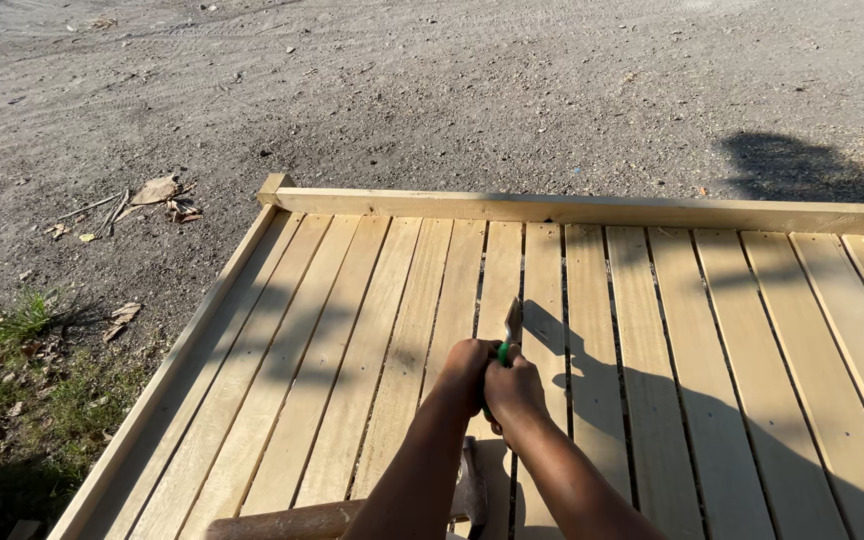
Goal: The person uses a green-handled chisel to scrape and clean the gaps between the wooden slats of a slatted bed frame, then carries a hammer, chisel and a pink bucket of nails to another frame and hammers nails into a slat, steadying the wood by hand.
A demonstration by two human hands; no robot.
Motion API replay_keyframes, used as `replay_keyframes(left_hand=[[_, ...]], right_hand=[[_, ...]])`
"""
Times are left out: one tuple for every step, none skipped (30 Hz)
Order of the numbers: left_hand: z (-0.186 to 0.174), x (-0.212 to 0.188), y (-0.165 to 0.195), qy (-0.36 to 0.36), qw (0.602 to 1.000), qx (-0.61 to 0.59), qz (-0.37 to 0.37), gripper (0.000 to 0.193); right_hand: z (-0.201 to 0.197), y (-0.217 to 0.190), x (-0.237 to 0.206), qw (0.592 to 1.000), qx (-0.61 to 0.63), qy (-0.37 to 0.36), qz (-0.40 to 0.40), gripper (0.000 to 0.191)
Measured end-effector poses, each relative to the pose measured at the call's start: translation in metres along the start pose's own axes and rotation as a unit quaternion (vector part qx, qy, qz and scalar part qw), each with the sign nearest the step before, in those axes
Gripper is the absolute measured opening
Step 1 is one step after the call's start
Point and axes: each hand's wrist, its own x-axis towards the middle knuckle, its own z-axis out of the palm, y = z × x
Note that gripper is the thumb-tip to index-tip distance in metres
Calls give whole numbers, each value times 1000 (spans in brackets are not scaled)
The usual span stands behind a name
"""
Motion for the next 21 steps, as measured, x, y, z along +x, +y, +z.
replay_keyframes(left_hand=[[1, 3, 0, 5, 1000, 4, -3, 27], [2, 5, 2, 11, 1000, 17, -2, 26], [3, 7, 3, 19, 999, 31, -1, 25], [4, 9, 4, 26, 999, 45, -1, 24], [4, 10, 5, 21, 999, 42, -11, 25], [5, 10, 5, 17, 999, 38, -21, 25], [5, 10, 5, 13, 999, 35, -31, 25], [6, 10, 5, 23, 999, 41, -26, 25], [6, 9, 4, 33, 998, 47, -20, 25], [7, 9, 4, 43, 998, 53, -10, 25], [7, 9, 3, 43, 997, 63, -13, 24], [6, 8, 1, 43, 996, 72, -20, 25], [6, 8, 0, 41, 996, 82, -23, 26], [6, 8, 0, 38, 995, 82, -32, 26], [6, 8, -1, 35, 995, 81, -44, 25], [5, 8, -3, 33, 995, 81, -57, 25], [5, 9, -6, 48, 992, 97, -56, 23], [5, 10, -9, 65, 990, 114, -55, 20], [6, 11, -13, 81, 987, 131, -54, 19], [5, 12, -17, 70, 987, 139, -49, 17], [4, 14, -20, 59, 986, 147, -44, 16]], right_hand=[[-2, 0, 2, 1000, 1, -1, -3, 25], [-4, 1, 5, 1000, 7, -9, -10, 24], [-5, 2, 7, 1000, 13, -19, -16, 24], [-6, 3, 10, 999, 20, -28, -21, 24], [-5, 4, 13, 999, 30, -26, -21, 24], [-5, 4, 15, 999, 40, -25, -21, 23], [-4, 5, 18, 998, 51, -23, -20, 23], [-3, 6, 20, 998, 61, -23, -10, 24], [-3, 7, 23, 997, 70, -23, -1, 25], [-3, 8, 26, 997, 80, -25, 5, 26], [-3, 12, 28, 997, 71, -32, -16, 27], [-4, 18, 28, 997, 63, -38, -33, 28], [-5, 25, 31, 996, 55, -43, -54, 29], [-5, 32, 33, 998, -1, -32, -62, 30], [-5, 42, 36, 996, -58, -21, -68, 32], [-4, 53, 38, 991, -115, -10, -71, 34], [-3, 63, 41, 983, -153, 8, -100, 36], [-2, 71, 44, 973, -189, 25, -130, 40], [0, 79, 47, 960, -225, 42, -159, 45], [0, 86, 50, 956, -239, 41, -164, 45], [1, 90, 52, 952, -252, 40, -170, 45]])
